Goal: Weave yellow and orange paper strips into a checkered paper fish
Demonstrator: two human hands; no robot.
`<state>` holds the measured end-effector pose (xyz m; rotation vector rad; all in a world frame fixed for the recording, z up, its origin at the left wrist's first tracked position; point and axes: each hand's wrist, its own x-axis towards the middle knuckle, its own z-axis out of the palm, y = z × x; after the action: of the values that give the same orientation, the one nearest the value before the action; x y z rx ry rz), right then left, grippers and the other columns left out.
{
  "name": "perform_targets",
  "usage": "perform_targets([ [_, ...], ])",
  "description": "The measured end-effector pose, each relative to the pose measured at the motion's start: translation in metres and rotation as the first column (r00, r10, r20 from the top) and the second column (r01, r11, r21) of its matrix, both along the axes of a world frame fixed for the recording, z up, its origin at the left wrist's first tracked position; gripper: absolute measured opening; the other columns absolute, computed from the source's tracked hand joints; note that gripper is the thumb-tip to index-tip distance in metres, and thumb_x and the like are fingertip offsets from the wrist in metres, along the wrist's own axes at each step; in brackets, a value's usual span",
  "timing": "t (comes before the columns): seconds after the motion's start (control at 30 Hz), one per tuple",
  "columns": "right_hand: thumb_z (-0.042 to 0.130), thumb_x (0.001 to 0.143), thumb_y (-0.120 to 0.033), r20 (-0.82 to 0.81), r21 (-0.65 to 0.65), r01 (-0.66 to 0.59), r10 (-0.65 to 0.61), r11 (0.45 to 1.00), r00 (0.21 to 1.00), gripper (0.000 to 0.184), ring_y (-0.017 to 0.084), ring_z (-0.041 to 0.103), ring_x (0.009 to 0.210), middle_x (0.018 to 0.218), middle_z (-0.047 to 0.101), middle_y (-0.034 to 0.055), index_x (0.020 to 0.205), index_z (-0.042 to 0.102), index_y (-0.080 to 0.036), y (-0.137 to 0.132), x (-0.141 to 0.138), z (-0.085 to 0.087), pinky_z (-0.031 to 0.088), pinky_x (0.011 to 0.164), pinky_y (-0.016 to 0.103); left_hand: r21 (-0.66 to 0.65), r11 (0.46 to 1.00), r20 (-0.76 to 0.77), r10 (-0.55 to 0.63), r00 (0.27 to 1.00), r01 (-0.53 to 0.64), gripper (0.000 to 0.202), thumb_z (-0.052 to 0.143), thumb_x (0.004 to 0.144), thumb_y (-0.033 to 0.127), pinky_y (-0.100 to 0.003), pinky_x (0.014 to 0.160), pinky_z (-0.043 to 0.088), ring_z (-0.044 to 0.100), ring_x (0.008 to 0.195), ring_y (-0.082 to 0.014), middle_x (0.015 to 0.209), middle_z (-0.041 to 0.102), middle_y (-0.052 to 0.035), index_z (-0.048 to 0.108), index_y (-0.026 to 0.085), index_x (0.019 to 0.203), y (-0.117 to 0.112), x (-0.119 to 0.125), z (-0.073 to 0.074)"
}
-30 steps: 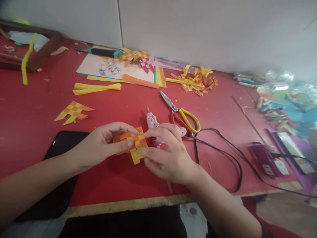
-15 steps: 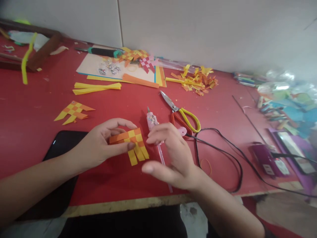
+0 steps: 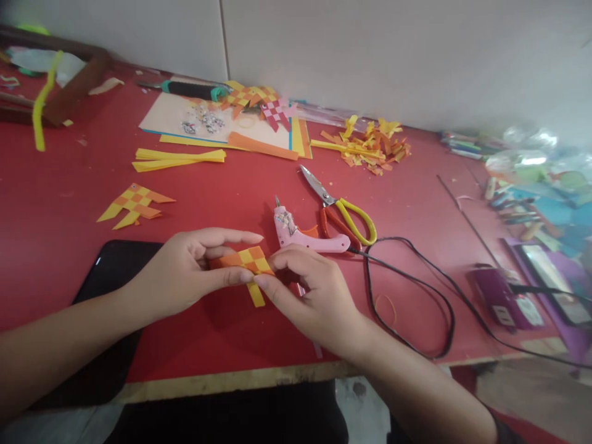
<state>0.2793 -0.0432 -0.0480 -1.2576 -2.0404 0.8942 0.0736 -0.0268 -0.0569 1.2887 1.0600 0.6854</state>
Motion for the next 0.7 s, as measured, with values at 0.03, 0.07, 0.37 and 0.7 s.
perform_targets([
  [0.03, 0.061, 0.09, -0.029, -0.005, -0.009, 0.001, -0.001, 1.0, 1.0, 0.016, 0.011, 0.055, 0.064, 0.074, 0.064, 0.0013, 0.079, 0.062, -0.019, 0.0001, 0.0, -0.0002, 0.045, 0.057, 0.026, -0.004, 1.0, -0.001, -0.009, 1.0, 0.009, 0.046, 0.079, 0.077, 0.036, -0.027, 0.08, 0.055, 0.071, 0.088, -0.0185, 0.096, 0.077, -0.0012, 0.067, 0.025, 0.12, 0.0002, 0.0, -0.0003],
  [0.07, 0.06, 0.09, -0.029, -0.007, -0.021, 0.005, -0.006, 1.0, 1.0, 0.016, 0.011, 0.055, 0.064, 0.074, 0.064, 0.0014, 0.078, 0.062, -0.019, 0.0003, 0.0, -0.0004, 0.045, 0.056, 0.026, -0.002, 1.0, 0.005, -0.018, 1.0, 0.018, 0.046, 0.079, 0.078, 0.038, -0.027, 0.08, 0.055, 0.071, 0.09, -0.0191, 0.099, 0.077, -0.0016, 0.067, 0.025, 0.12, 0.0003, -0.0001, -0.0007],
  [0.37, 0.057, 0.086, -0.028, -0.005, -0.171, 0.016, -0.017, 0.985, 1.0, 0.017, 0.009, 0.046, 0.054, 0.062, 0.055, -0.0016, 0.071, 0.057, -0.018, -0.0007, 0.0013, -0.0032, 0.037, 0.047, 0.023, 0.047, 0.995, 0.143, -0.089, 0.986, 0.083, 0.027, 0.074, 0.083, 0.035, -0.022, 0.072, 0.054, 0.069, 0.085, -0.0149, 0.098, 0.075, -0.0025, 0.07, 0.02, 0.104, -0.0013, 0.0022, 0.0001],
  [0.7, 0.065, 0.085, -0.043, -0.202, -0.292, -0.076, 0.016, 0.953, 0.979, 0.027, 0.01, 0.047, 0.057, 0.066, 0.055, -0.0012, 0.075, 0.057, -0.019, -0.0028, 0.0052, 0.0053, 0.04, 0.05, 0.024, -0.087, 0.995, 0.246, -0.021, 0.969, 0.043, 0.02, 0.078, 0.079, 0.031, -0.021, 0.066, 0.052, 0.064, 0.073, -0.0111, 0.081, 0.068, 0.001, 0.065, 0.016, 0.083, 0.0028, 0.001, -0.0027],
])
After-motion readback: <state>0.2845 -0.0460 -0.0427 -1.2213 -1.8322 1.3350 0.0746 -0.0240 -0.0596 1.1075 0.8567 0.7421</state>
